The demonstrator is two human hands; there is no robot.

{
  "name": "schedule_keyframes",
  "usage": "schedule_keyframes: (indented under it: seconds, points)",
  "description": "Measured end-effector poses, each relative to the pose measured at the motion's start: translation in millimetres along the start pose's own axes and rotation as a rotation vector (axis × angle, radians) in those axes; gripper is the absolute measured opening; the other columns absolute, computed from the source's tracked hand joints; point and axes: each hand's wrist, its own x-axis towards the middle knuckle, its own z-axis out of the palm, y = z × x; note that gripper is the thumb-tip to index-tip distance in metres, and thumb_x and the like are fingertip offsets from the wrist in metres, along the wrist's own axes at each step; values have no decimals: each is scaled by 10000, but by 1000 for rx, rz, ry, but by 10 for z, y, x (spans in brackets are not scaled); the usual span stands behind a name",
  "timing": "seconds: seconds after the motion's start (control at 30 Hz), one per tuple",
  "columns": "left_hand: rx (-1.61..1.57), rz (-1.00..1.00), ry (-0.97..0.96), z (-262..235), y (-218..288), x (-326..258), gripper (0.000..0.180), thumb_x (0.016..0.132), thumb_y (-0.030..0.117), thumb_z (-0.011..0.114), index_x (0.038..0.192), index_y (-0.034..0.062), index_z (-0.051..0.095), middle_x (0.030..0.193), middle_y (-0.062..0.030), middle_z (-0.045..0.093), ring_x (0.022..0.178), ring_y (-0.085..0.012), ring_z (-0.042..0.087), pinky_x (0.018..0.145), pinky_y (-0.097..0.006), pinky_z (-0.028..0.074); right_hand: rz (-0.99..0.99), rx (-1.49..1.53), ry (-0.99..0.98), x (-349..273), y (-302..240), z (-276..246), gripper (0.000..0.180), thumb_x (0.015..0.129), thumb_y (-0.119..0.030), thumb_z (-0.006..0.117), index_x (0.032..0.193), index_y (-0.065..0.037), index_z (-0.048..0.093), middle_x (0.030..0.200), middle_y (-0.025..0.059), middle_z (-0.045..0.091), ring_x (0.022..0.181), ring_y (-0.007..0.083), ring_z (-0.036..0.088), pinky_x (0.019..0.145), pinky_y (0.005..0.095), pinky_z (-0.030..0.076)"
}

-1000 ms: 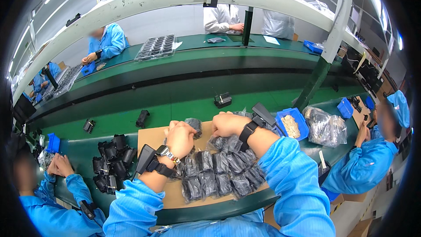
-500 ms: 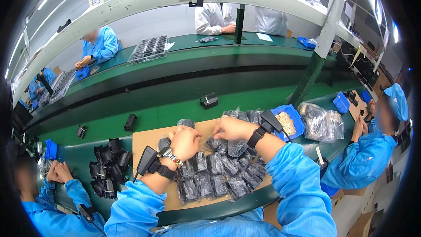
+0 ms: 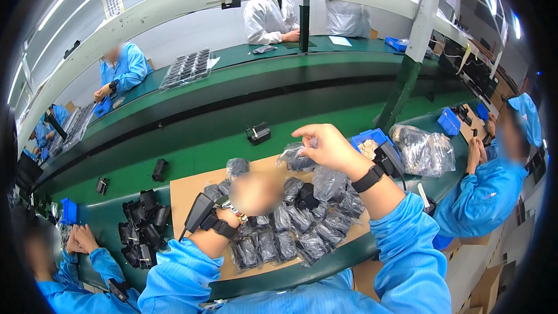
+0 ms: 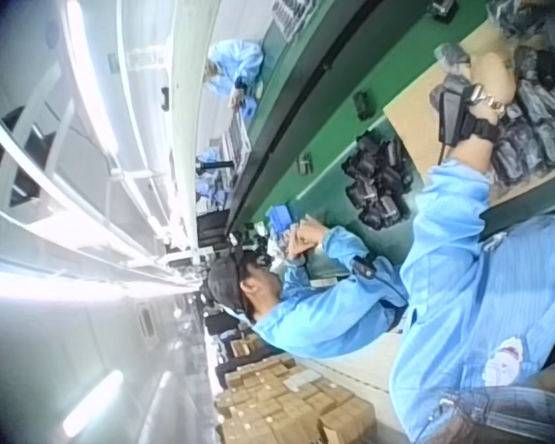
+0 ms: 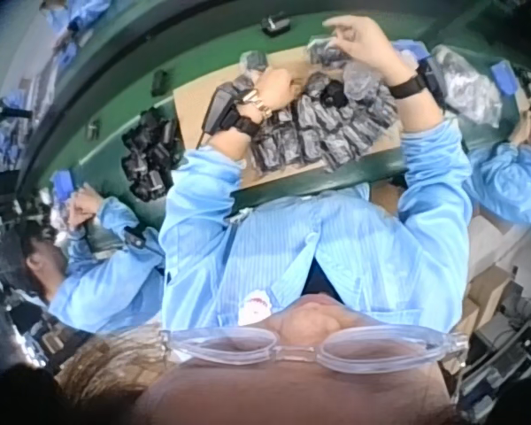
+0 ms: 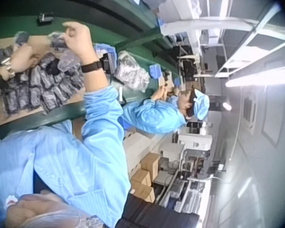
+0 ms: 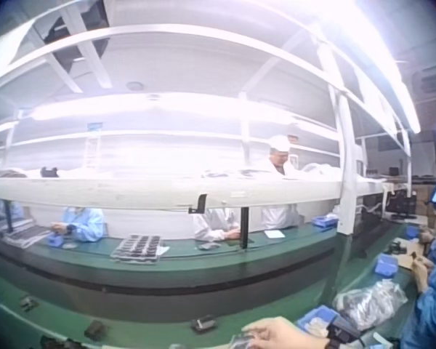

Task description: Assembling small metal pins into black plastic housings and packaging finished units into plastic bags.

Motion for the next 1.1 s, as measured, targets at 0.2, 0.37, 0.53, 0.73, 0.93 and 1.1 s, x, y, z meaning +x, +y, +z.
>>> schedule_keyframes:
  seconds: [0.2, 0.37, 0.53, 0.73, 0.93, 1.1]
  points:
    - [129, -87, -123, 206, 72, 247, 211, 815, 268, 536, 838, 130, 694, 826, -118, 670, 816, -301, 627, 739, -471, 328, -122, -126, -17, -102, 66, -39, 89, 630, -17, 733, 677, -19, 656, 746, 79, 630, 725, 188, 607, 676, 304, 473]
    - [133, -133, -114, 317, -27, 297, 235, 810, 271, 527, 798, 99, 687, 834, -123, 671, 820, -298, 633, 743, -472, 319, -44, 210, -136, -130, 32, -24, 135, 635, -11, 741, 639, -12, 606, 826, 88, 653, 796, 190, 617, 726, 297, 477]
    - [-136, -42, 117, -288, 79, 257, 179, 798, 236, 551, 769, 109, 674, 728, -108, 652, 711, -291, 623, 637, -448, 341, 3, 371, -164, -178, 18, -85, 70, 703, 17, 667, 739, -1, 609, 847, 84, 644, 827, 155, 594, 739, 286, 470]
    - [-76, 37, 172, -705, 258, 166, 189, 792, 243, 587, 769, 79, 678, 634, -87, 635, 619, -219, 617, 643, -363, 415, -150, 147, -95, -188, -105, 262, 374, 732, -47, 637, 1099, -13, 571, 846, 94, 592, 784, 197, 579, 716, 303, 462]
    - [-379, -44, 71, -724, 21, 131, 198, 812, 223, 616, 827, 34, 672, 671, -86, 646, 640, -125, 613, 604, -256, 471, -50, 227, -184, -102, -67, 487, 76, 747, -57, 660, 806, -15, 682, 808, 101, 622, 785, 210, 593, 697, 312, 468]
    - [-302, -133, 362, -642, -477, -17, 173, 843, 210, 578, 883, 64, 663, 782, -74, 662, 700, -144, 614, 641, -270, 450, -186, 322, 17, -87, -98, 548, 40, 753, -38, 655, 774, -9, 672, 781, 67, 619, 741, 177, 585, 677, 298, 466]
